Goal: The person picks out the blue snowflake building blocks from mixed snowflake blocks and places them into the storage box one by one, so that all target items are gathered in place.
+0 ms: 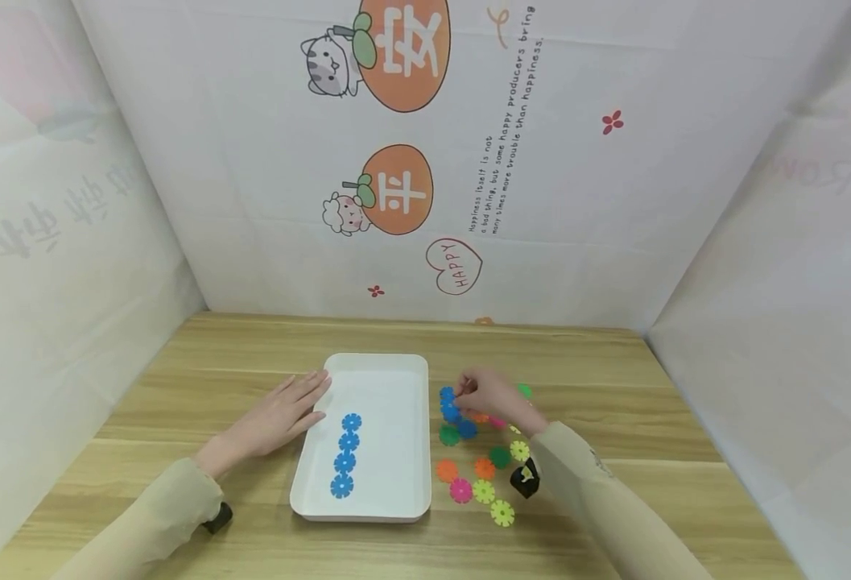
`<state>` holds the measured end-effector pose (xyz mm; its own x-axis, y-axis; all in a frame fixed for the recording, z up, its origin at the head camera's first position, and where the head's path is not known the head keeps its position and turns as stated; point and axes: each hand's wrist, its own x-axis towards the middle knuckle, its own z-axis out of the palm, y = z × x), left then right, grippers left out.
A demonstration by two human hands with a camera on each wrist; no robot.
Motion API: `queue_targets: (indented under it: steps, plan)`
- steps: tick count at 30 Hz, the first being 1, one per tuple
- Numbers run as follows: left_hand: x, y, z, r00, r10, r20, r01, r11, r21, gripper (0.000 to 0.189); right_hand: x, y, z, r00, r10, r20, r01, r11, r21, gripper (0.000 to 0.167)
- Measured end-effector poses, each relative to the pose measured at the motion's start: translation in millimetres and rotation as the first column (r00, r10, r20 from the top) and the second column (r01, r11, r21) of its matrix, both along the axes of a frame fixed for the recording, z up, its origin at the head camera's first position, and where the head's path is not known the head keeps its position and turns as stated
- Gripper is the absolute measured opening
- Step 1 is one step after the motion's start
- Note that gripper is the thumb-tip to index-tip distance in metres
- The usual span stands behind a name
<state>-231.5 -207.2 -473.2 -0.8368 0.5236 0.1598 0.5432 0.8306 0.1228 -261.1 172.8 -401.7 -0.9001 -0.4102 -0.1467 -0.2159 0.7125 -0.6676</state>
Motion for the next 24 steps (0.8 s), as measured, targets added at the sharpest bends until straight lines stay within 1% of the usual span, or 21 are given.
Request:
queue_targets:
  steps: [5,9,11,14,20,24]
  plan:
    - [-0.4,-0.7,1.1,1.000,0.007,0.014,-0.007,1.000,-0.016,0.063,-8.9,-28,2.1,1.000,-0.005,0.020,0.005,1.000,-0.010,0.007]
    - [-0.9,-1.5,0.8,1.000,0.009,0.019,-0.008,1.000,-0.017,0.064,-18.4,-52,-0.9,0.999,-0.007,0.036,0.007,1.000,0.004,0.006]
    - [-1.0,-0.7,0.6,1.000,0.009,0.020,-0.008,1.000,-0.015,0.064,-21.9,-63,-2.5,0.999,-0.003,0.048,0.003,1.000,0.000,0.006]
    - [-1.1,0.4,0.7,1.000,0.009,0.022,-0.009,1.000,-0.012,0.063,-25.4,-78,-5.6,0.999,0.010,0.043,-0.010,1.000,-0.004,0.007]
    - [-0.3,0.4,1.6,1.000,0.014,0.023,-0.014,1.000,-0.015,0.063,-27.6,-107,-18.1,0.999,0.035,0.034,-0.034,0.999,-0.034,0.006]
    - [-0.4,1.0,1.7,1.000,0.013,0.026,-0.013,1.000,-0.017,0.063,-29.5,-123,-26.5,0.999,0.027,0.026,-0.026,0.999,-0.035,0.005]
